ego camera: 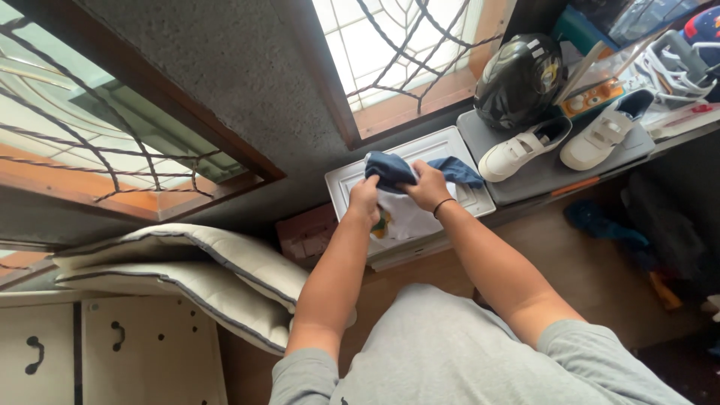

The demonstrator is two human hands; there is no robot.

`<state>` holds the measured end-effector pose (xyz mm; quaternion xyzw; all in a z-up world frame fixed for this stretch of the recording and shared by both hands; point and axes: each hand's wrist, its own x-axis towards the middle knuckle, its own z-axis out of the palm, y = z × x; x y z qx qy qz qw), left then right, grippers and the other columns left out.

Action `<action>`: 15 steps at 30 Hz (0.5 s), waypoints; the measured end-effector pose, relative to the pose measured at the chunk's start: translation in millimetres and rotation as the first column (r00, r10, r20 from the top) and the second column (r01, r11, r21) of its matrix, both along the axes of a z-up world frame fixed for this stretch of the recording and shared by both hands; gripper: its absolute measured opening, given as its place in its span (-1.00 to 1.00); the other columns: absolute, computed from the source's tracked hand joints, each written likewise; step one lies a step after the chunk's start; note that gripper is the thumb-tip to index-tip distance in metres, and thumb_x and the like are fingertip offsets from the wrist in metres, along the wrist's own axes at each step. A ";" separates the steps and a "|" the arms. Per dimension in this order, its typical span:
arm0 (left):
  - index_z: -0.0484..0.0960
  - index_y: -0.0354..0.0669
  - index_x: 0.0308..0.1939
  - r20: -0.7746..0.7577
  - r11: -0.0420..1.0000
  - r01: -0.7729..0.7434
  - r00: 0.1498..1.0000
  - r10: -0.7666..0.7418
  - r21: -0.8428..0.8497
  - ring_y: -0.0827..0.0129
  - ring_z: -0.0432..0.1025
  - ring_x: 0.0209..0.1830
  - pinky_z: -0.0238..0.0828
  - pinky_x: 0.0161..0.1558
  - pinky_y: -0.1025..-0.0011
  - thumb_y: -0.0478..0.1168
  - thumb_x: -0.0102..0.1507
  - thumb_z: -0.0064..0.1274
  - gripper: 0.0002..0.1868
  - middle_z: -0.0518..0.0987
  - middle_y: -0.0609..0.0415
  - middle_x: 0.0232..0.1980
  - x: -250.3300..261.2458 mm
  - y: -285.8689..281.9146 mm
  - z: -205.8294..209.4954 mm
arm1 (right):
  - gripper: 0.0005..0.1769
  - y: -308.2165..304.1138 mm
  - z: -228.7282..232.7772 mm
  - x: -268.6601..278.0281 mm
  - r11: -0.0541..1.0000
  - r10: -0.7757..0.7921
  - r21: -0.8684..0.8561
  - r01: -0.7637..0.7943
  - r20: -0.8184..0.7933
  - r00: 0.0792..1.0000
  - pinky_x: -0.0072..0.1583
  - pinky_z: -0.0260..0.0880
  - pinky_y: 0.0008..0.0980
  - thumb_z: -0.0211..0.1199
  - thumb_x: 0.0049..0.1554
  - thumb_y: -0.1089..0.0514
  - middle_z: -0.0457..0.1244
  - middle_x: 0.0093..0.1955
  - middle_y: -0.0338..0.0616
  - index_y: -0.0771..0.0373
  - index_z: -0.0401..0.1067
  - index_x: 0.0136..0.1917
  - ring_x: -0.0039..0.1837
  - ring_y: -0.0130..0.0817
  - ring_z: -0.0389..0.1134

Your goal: The person folds various garments including a towel, small white items, a pink jersey, and a white t-shirt, then places them into a white plastic storage drawer. The person also hangs a towel on a window-mounted drying rack.

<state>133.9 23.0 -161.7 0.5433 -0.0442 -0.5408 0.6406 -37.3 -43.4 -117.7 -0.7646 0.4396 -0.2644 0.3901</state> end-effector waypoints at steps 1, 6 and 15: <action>0.46 -0.38 0.20 -0.168 0.999 -0.041 0.985 0.035 -0.034 0.03 0.49 0.12 0.41 0.22 0.11 -0.17 0.40 -0.12 -0.61 0.59 -0.16 0.13 2.6 0.9 -2.4 | -0.62 3.2 3.9 -5.0 0.994 -0.023 -0.105 0.018 -0.043 0.999 0.05 0.40 -0.14 0.46 -0.07 0.15 0.39 -0.07 0.12 0.25 0.45 0.01 0.00 0.03 0.41; 0.41 -0.34 0.27 -0.369 0.997 -0.035 0.929 0.005 -0.074 0.02 0.45 0.21 0.36 0.26 0.09 -0.08 0.42 -0.21 -0.54 0.52 -0.16 0.27 -4.6 8.1 15.8 | -0.63 8.5 -6.7 -6.6 0.983 -0.096 0.108 0.148 -0.386 0.917 0.14 0.40 -0.06 0.39 -0.03 0.17 0.39 -0.05 0.17 0.25 0.42 0.06 0.08 0.11 0.41; 0.47 -0.23 0.22 -0.256 0.997 0.000 0.966 0.018 0.073 0.12 0.52 0.00 0.45 0.08 0.10 -0.09 0.37 -0.09 -0.60 0.58 -0.08 0.10 -7.4 30.3 33.7 | -0.75 4.3 -34.5 11.7 0.362 -0.529 0.904 -0.227 0.399 0.749 0.12 0.48 0.11 0.02 0.22 0.27 0.35 0.05 -0.04 0.21 0.37 0.16 0.08 -0.08 0.42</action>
